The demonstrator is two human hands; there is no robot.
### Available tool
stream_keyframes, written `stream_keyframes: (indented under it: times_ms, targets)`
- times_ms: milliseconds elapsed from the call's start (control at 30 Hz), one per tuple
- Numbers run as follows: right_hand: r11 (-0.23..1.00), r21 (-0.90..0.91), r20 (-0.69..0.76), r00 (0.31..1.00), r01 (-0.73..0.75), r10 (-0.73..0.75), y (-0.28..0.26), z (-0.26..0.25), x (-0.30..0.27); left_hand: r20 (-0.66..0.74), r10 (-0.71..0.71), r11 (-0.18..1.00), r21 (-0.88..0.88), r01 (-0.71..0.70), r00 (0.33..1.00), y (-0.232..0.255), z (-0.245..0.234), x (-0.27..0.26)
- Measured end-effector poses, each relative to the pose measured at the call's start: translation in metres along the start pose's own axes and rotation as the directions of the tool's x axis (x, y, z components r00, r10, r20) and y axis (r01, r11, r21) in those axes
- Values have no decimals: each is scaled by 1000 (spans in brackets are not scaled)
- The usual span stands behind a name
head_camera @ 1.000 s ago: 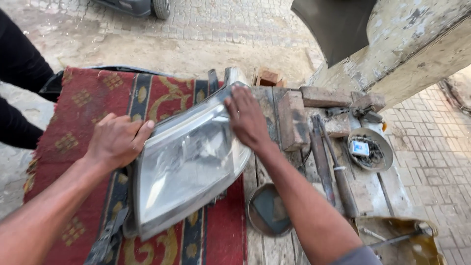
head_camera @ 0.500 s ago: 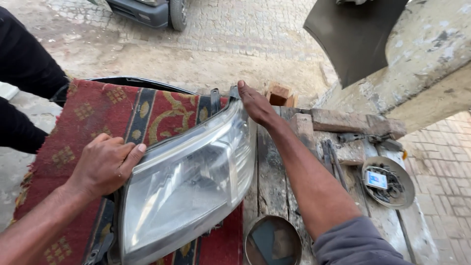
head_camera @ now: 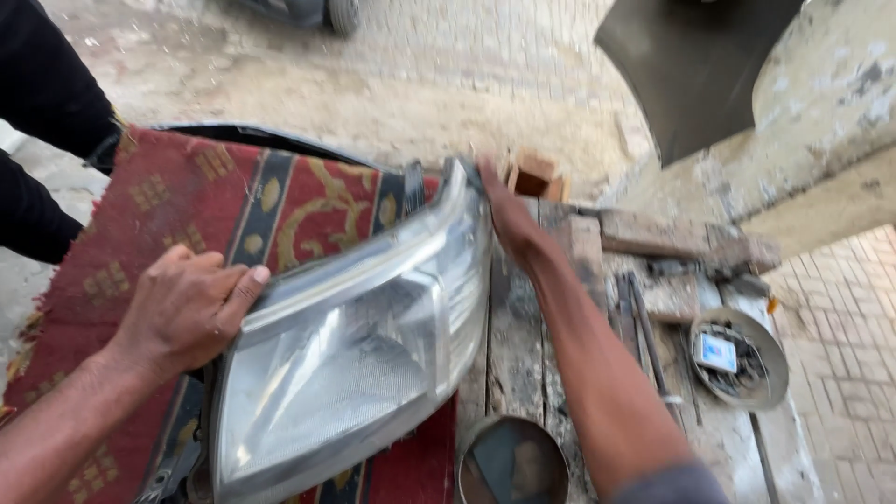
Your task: The person scrubs the surface of a car headlight with a dark abrasive pad. The headlight is placed on a patterned rug on a wooden workbench. The person uses their right hand to scrub the headlight while holding it steady with their left hand.
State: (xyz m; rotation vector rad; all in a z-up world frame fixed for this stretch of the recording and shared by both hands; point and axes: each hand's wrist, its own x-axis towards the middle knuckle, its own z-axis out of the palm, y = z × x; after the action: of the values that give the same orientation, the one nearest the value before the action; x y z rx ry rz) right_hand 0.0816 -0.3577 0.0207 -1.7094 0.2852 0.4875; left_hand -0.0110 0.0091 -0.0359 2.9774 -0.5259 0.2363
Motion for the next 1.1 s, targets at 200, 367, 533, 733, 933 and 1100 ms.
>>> stream_keyframes:
  times_ms: [200,367,533,733,933,1100]
  targets:
    - [975,121,205,957,185,-207,7,-10,22,36,21,1000,1,-21,999,-15,11,6]
    - [990,32,-27,990,138,-137,47,18,-29,76,-38,999,11,38,996,-9,2,6]
    - [931,218,-62,957,292,-285,57,29,-43,121,-28,1000,5,27,992,-9,3,6]
    - [983,51,-226,960,178,-162,82,40,-56,139,-32,999,18,30,990,-9,-4,12]
    - [836,548,-261,954,22,146,71,45,-69,264,-90,995,-25,100,960,-12,-13,26]
    - [887,462,-407,886,-8,221,59,72,-133,421,-80,985,-104,136,903,-30,-41,48]
